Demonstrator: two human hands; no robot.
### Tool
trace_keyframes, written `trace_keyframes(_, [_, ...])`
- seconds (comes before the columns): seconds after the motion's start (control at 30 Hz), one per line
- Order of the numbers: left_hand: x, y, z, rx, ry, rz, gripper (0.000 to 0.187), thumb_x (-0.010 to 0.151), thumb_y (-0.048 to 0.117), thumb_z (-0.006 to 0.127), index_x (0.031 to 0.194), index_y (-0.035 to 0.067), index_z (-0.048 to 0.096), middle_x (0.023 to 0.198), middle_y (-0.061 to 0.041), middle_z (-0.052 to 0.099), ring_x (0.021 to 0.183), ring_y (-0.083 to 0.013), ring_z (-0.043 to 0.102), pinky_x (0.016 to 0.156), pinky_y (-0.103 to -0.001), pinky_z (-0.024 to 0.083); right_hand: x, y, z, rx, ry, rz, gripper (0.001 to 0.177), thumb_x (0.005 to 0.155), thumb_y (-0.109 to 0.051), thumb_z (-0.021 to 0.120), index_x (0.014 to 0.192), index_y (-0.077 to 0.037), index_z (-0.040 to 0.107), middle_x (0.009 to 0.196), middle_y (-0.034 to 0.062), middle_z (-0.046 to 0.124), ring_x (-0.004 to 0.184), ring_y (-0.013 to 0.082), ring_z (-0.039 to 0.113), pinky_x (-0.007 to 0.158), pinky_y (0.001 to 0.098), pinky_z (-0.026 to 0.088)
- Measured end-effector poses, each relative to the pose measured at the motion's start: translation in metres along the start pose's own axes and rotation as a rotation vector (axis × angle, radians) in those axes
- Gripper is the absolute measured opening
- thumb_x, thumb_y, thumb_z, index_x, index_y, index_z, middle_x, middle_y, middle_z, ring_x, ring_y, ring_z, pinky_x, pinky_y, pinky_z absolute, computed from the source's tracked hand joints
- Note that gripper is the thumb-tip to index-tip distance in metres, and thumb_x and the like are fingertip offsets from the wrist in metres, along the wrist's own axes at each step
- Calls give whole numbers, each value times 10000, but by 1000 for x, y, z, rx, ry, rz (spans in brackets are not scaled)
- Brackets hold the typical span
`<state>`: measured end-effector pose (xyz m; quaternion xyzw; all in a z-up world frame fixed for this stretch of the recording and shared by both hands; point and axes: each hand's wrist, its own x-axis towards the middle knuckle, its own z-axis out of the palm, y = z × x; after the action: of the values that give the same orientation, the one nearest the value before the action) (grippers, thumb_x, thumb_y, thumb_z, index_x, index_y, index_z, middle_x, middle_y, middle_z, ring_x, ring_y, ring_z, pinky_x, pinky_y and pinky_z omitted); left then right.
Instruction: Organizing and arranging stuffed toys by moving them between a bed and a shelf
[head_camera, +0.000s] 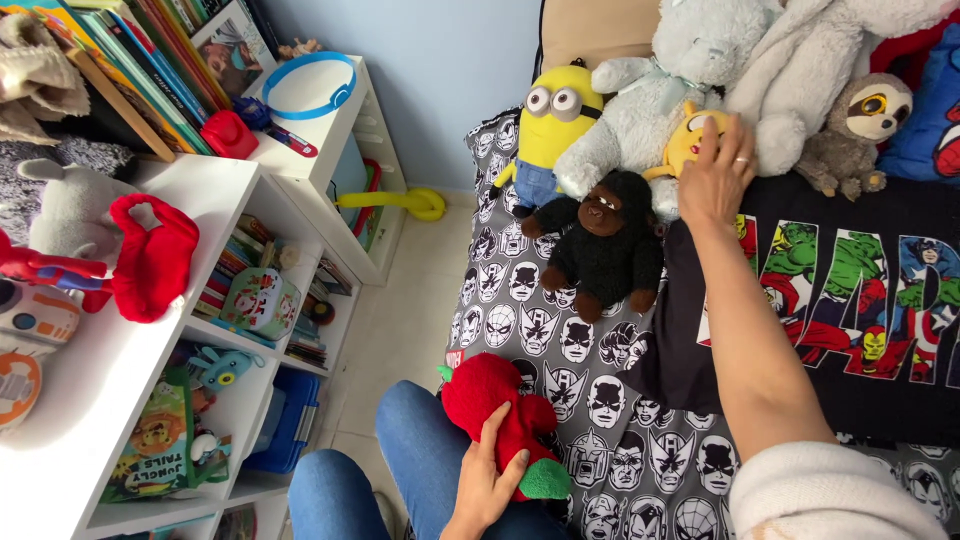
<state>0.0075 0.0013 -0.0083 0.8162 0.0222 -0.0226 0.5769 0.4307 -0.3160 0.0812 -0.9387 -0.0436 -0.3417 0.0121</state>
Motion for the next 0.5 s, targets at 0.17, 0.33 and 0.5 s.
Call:
trace_keyframes(0.17, [2, -4, 2, 19, 14, 10, 628, 936, 470, 585, 1501, 222, 472, 642, -9, 556, 556, -200, 525, 665, -349, 506, -3, 12, 9, 8, -34, -7, 765, 976, -72, 843, 1599, -21, 401, 1637, 238, 250, 1465, 468, 279, 1078, 655, 417])
trace_keyframes(0.33, [2, -2, 1, 20, 9, 1, 628, 933, 462, 583, 1504, 226, 470, 636, -16, 553, 555, -214, 524, 685, -352, 506, -5, 19, 7, 53, -42, -12, 930, 844, -6, 893, 1598, -28, 349, 1619, 245, 269, 1449, 493, 312, 1088, 636, 443])
trace_keyframes(0.5, [0, -2, 0, 24, 11, 10, 635, 933, 457, 572, 1511, 221, 455, 702, -30, 594, 603, -236, 545, 707, -365, 498, -10, 47, 30, 233, -34, 268, 649, 940, 136, 498, 1564, 36, 354, 1572, 267, 418, 1254, 521, 602, 969, 574, 529])
